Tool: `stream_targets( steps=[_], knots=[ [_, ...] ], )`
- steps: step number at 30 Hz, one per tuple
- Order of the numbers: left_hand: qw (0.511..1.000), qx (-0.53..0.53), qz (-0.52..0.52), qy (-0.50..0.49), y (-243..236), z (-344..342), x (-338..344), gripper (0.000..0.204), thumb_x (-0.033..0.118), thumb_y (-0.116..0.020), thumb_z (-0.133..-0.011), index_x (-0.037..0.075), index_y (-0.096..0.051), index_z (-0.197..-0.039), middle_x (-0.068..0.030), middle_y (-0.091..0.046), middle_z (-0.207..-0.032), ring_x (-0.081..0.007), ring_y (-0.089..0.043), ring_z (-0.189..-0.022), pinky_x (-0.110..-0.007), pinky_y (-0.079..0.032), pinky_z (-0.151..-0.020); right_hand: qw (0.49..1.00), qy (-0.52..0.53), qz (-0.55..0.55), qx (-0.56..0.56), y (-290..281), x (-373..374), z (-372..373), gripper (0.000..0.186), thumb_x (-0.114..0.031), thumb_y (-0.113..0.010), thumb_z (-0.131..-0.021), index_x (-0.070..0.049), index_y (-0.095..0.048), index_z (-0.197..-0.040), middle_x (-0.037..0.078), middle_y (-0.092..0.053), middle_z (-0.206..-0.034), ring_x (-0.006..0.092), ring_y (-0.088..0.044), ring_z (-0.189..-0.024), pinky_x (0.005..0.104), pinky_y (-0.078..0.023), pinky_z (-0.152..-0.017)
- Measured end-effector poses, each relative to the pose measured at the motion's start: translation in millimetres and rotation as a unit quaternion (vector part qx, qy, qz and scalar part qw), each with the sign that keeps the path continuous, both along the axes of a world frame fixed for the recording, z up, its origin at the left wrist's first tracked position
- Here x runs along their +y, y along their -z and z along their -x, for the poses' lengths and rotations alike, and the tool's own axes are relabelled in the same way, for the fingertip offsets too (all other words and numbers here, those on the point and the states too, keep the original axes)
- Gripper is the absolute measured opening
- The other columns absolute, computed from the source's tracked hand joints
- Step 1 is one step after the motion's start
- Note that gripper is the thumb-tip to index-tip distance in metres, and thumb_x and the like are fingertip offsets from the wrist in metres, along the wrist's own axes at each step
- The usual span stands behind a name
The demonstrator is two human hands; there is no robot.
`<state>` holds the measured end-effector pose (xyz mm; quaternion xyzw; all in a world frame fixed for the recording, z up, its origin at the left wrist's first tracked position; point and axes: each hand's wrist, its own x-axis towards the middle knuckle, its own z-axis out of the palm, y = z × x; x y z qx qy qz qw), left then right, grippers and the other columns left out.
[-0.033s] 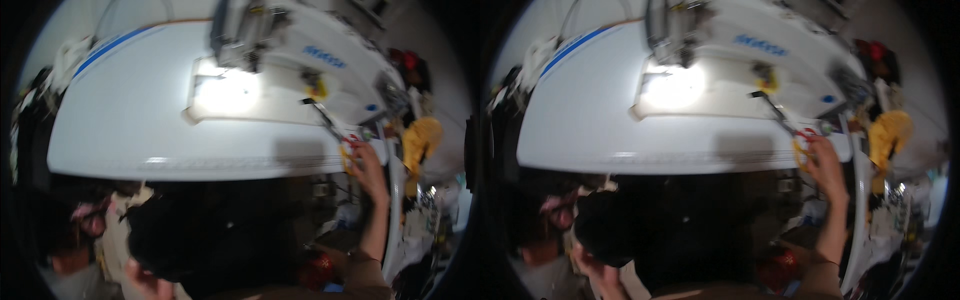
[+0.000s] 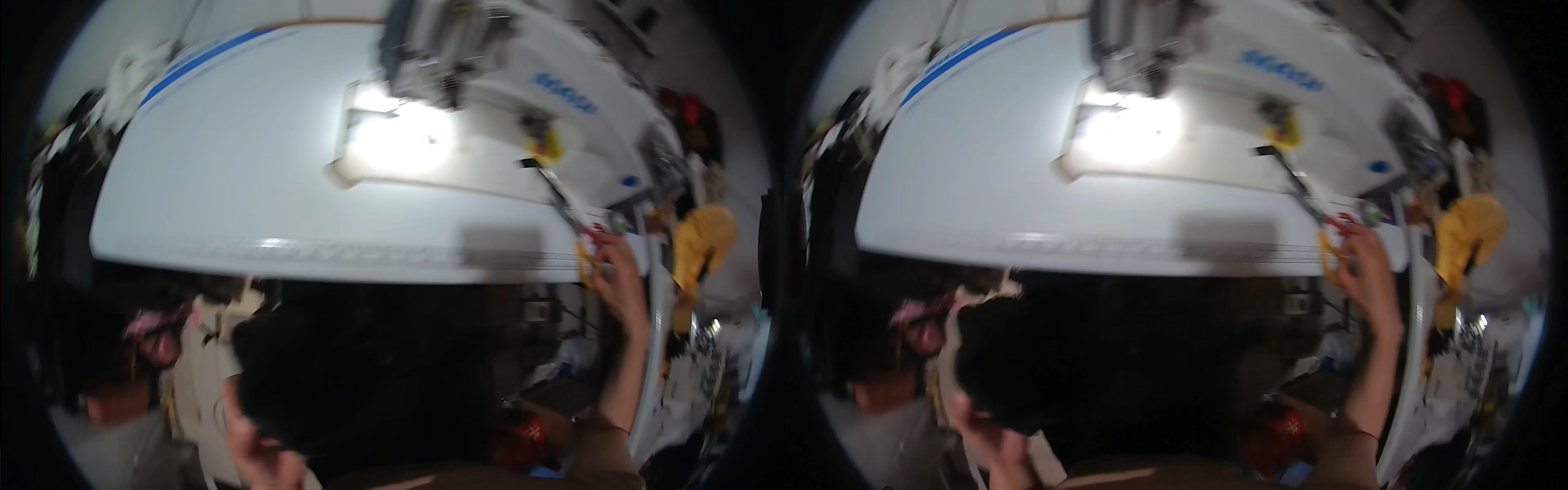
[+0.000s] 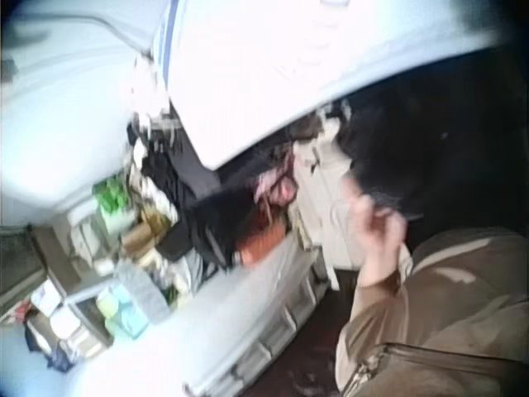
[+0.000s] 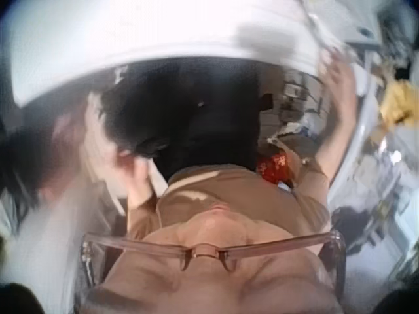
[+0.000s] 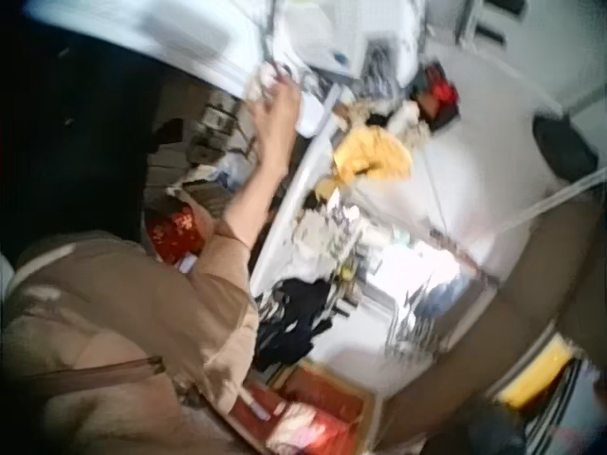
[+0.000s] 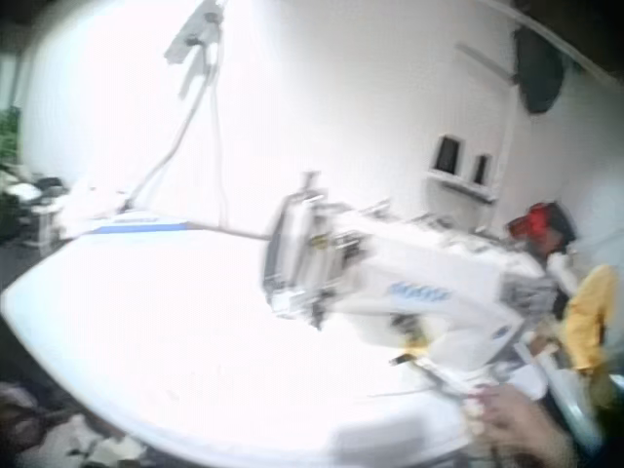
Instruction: The person sews a black fabric garment by trimming edges with scissors and operating a sewing machine. They handle a small white label and attach it to the material using the machine needle.
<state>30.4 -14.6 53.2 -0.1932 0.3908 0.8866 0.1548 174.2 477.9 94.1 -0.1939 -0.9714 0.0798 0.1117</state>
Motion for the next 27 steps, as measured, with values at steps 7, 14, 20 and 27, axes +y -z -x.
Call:
stream_targets(
  steps=[7, 14, 20, 27],
  knots=[
    [0.990, 0.066, 0.036, 0.118, 31, -1, 50, 0.009, -0.003, -0.066, -0.096, 0.005, -0.063, -0.098, -0.0051, -0.046, -0.127, -0.0094, -0.058, -0.093, -0.032, -0.059, -0.081, 0.999, 0.024, -0.019, -0.019, -11, -22, -23, 0.038, 0.015, -0.067, -0.070, -0.003, -0.051, -0.100, 0.014, -0.059, -0.114, 0.0278, -0.058, -0.103, 0.0318, -0.043, -0.096],
    [0.987, 0.088, 0.113, 0.069, 43, 1, 59, 0.008, -0.006, -0.063, -0.097, 0.003, -0.065, -0.097, -0.0047, -0.048, -0.128, -0.0092, -0.060, -0.094, -0.035, -0.063, -0.086, 0.968, -0.019, 0.243, 0.062, 7, -113, -9, 0.082, -0.006, -0.093, -0.066, -0.007, -0.053, -0.137, 0.006, -0.058, -0.106, 0.0174, -0.058, -0.088, 0.0310, -0.051, -0.083],
    [0.977, 0.139, 0.141, 0.079, 51, -4, 77, 0.007, -0.008, -0.063, -0.097, -0.001, -0.066, -0.099, -0.0057, -0.048, -0.128, -0.0086, -0.062, -0.092, -0.034, -0.065, -0.086, 0.688, -0.171, 0.695, -0.115, 67, -180, 8, 0.084, -0.033, -0.089, -0.083, -0.006, -0.046, -0.149, 0.005, -0.060, -0.101, 0.0121, -0.060, -0.083, 0.0281, -0.049, -0.066],
    [0.968, 0.173, 0.165, 0.075, 58, -6, 83, 0.007, -0.010, -0.064, -0.096, -0.004, -0.066, -0.099, -0.0068, -0.047, -0.127, -0.0110, -0.067, -0.091, -0.031, -0.064, -0.085, 0.546, -0.131, 0.810, -0.168, 76, -224, 25, 0.067, -0.036, -0.074, -0.098, -0.001, -0.042, -0.146, 0.004, -0.061, -0.084, 0.0090, -0.057, -0.066, 0.0245, -0.049, -0.061]
  ],
)
